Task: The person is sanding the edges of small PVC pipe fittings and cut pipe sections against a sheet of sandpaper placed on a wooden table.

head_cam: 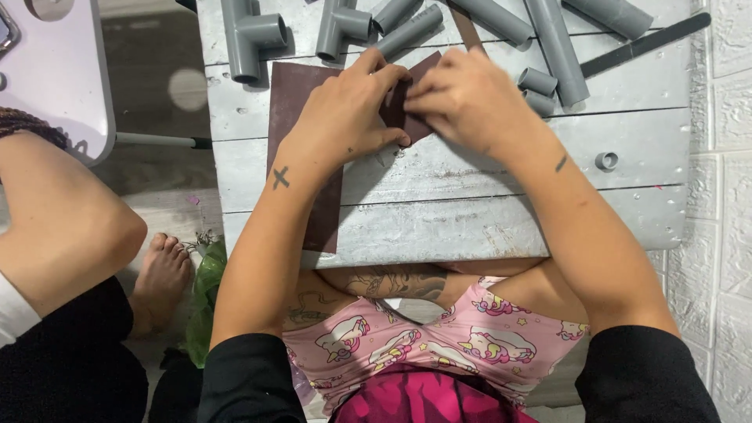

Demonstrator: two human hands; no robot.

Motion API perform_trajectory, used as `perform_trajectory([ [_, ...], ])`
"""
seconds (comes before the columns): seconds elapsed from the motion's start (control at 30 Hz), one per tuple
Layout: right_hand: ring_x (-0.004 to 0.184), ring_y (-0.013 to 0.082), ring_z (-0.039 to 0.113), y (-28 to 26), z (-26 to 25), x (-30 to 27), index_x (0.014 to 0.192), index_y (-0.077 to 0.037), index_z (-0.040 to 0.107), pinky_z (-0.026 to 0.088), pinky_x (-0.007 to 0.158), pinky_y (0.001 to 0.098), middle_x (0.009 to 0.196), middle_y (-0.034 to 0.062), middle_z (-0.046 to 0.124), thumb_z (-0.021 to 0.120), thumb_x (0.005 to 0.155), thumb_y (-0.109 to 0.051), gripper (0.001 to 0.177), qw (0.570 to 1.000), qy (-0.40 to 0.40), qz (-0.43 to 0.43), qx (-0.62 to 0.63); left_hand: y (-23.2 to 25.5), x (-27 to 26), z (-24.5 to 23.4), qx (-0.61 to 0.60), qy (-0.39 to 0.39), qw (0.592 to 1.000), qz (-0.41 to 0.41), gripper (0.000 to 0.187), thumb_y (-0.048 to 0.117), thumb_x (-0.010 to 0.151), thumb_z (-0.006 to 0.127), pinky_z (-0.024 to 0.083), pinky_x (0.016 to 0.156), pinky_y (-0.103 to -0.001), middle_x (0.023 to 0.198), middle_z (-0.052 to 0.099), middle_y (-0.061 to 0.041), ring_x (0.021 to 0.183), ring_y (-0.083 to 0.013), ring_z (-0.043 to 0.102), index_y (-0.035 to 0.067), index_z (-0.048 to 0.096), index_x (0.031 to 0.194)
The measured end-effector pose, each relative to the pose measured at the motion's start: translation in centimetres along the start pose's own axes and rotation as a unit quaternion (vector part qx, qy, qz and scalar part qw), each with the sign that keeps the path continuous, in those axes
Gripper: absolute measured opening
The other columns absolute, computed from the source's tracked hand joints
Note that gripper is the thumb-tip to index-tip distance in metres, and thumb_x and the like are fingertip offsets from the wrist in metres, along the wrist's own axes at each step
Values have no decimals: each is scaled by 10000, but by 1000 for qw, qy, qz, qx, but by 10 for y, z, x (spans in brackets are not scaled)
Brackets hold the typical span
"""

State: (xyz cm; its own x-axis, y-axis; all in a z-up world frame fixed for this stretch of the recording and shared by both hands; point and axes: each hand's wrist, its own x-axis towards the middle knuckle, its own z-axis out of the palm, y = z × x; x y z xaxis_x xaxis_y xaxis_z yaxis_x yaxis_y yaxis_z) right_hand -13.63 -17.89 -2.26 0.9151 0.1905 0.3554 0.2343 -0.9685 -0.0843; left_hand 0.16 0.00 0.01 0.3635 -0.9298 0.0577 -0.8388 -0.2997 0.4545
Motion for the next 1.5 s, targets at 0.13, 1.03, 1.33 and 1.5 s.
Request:
perform_trajectory([
  [0.13,1007,192,554,2,-13,-4,1026,-155,846,469,968,312,1099,-80,743,826,850,-127,179,999,42,8,-16,0,-1,2,13,15,1000,5,777,309,566,996,586,697,-472,1118,599,-35,782,-323,701,168,638,1241],
  [1.03,928,148,586,-4,-12,-1,977,-187,846,527,867,289,1007,-67,759,822,857,-133,134,999,20,28,-26,-2,1,2,-3,-10,1000,-20,761,296,560,994,585,716,-462,1141,617,-19,814,-302,705,161,653,1228],
  [1.33,960,180,626,-3,11,-8,928,-254,803,501,790,334,971,-69,741,776,873,-239,63,999,34,30,-5,15,1,-16,-24,-90,994,-55,707,218,674,940,602,775,-652,1221,612,-151,934,-540,705,75,665,1310],
  [1.5,923,146,610,12,13,-11,961,-304,813,485,793,304,946,-95,739,836,863,-245,117,994,48,59,-77,14,2,-13,-23,-68,996,-46,713,206,665,953,609,767,-626,1191,627,-145,911,-521,715,75,673,1308],
])
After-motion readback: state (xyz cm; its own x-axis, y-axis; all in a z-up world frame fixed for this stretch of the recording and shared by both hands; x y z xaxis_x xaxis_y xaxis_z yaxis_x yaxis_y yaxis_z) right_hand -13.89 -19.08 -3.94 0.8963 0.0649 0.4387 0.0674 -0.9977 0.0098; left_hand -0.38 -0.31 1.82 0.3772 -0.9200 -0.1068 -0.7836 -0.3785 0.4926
